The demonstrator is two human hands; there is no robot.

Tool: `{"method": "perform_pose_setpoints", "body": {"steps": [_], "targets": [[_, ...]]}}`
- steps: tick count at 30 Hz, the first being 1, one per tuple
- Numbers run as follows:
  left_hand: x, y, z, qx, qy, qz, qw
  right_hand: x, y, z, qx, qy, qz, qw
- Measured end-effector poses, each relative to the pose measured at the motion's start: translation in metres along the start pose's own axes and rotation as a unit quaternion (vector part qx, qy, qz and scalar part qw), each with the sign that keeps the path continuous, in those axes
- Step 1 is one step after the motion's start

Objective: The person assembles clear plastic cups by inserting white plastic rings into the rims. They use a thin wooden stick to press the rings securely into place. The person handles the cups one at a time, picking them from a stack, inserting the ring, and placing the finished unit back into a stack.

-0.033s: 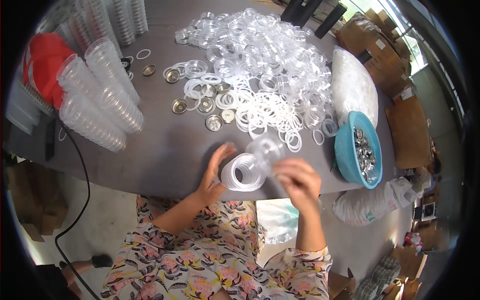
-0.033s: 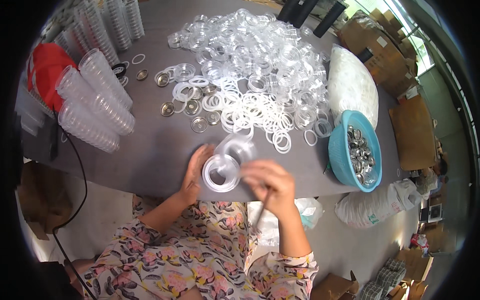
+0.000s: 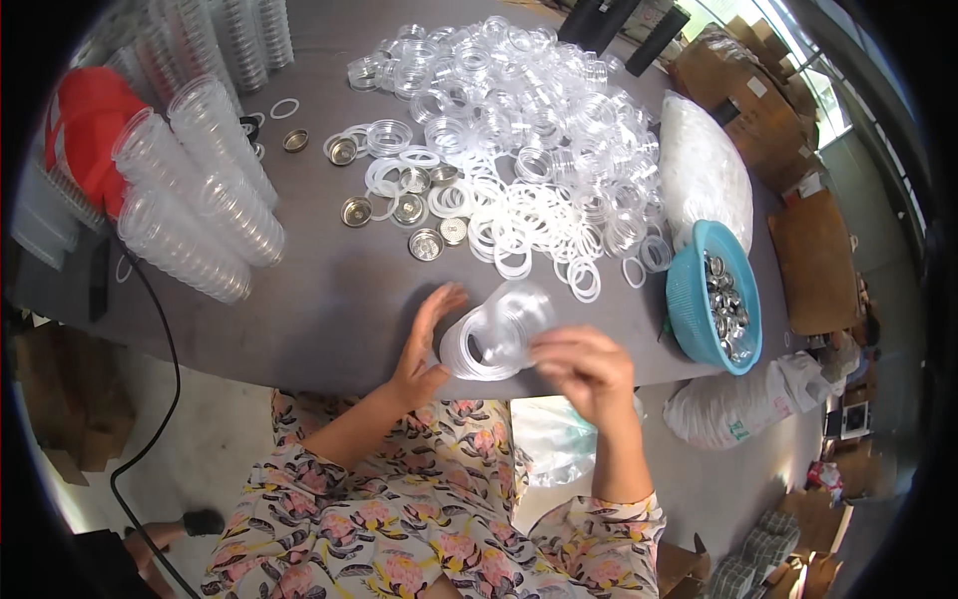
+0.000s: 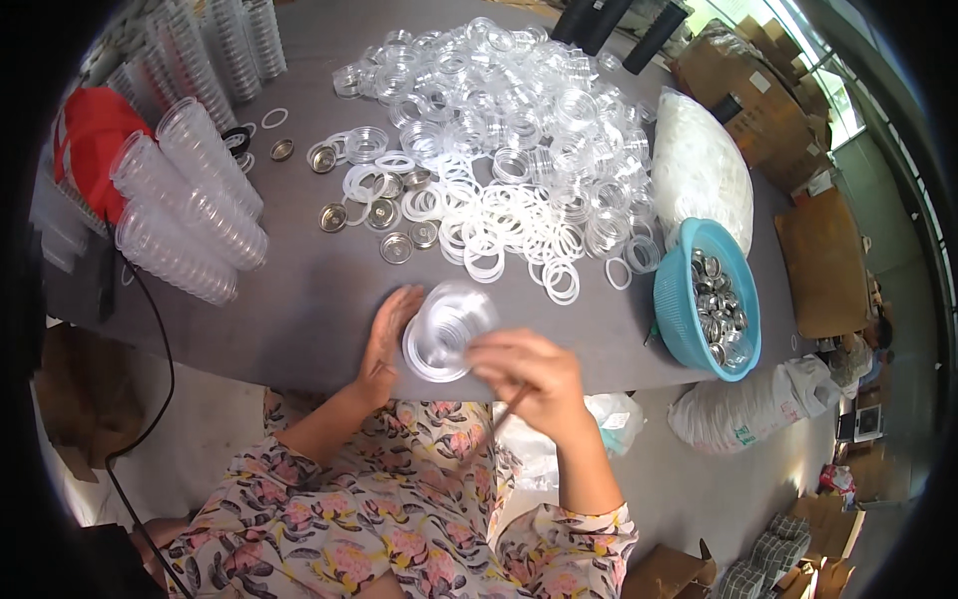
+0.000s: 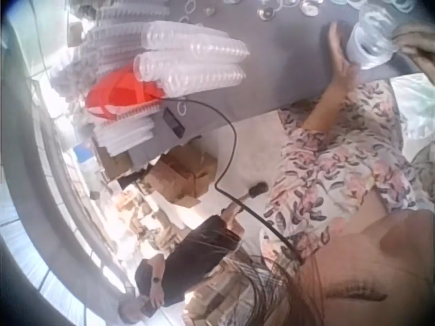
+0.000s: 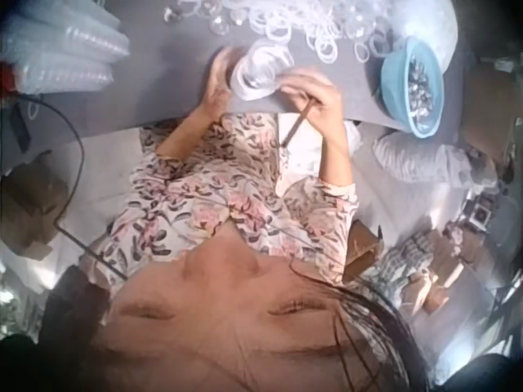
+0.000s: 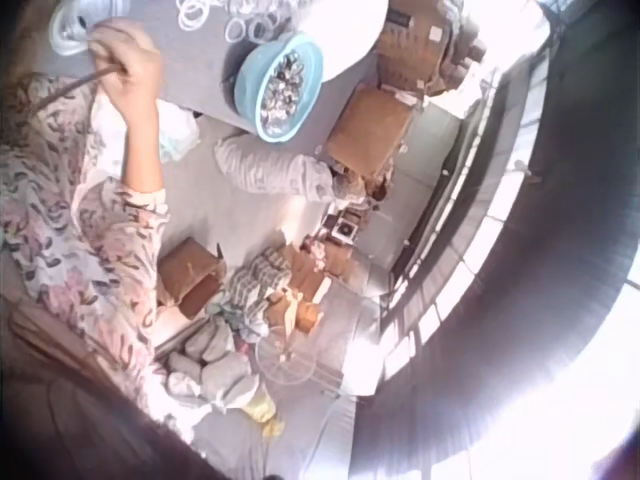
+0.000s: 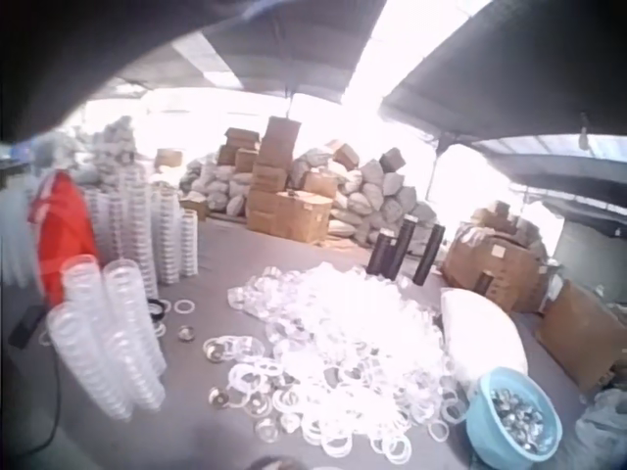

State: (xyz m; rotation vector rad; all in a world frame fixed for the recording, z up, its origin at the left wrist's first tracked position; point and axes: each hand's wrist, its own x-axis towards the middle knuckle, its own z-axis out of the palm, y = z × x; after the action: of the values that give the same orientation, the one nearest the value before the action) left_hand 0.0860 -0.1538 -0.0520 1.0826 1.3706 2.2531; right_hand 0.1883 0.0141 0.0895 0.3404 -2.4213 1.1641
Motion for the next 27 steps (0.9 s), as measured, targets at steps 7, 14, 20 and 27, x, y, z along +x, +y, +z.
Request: {"method": "perform_pose_setpoints", "body": {"steps": [7, 14, 20, 27], "targets": [[0.035, 0.059, 0.011, 0.071, -0.096, -0.016, 0.993, 0.001, -0.007, 0.003, 0.039, -0.086, 0.076, 0.993], [0.044, 0.067, 0.013, 0.067, -0.107, -0.03, 0.992, 0.004, -0.012, -0.012, 0.422, 0.34, 0.056, 0.839], [0.041, 0.065, 0.021, 0.01, -0.077, -0.088, 0.993, 0.029, -0.027, 0.012, 0.611, 0.215, 0.135, 0.75], [0.037, 0.057, 0.018, -0.009, -0.069, -0.092, 0.993, 0.048, -0.022, 0.041, 0.582, 0.191, 0.176, 0.771]]}}
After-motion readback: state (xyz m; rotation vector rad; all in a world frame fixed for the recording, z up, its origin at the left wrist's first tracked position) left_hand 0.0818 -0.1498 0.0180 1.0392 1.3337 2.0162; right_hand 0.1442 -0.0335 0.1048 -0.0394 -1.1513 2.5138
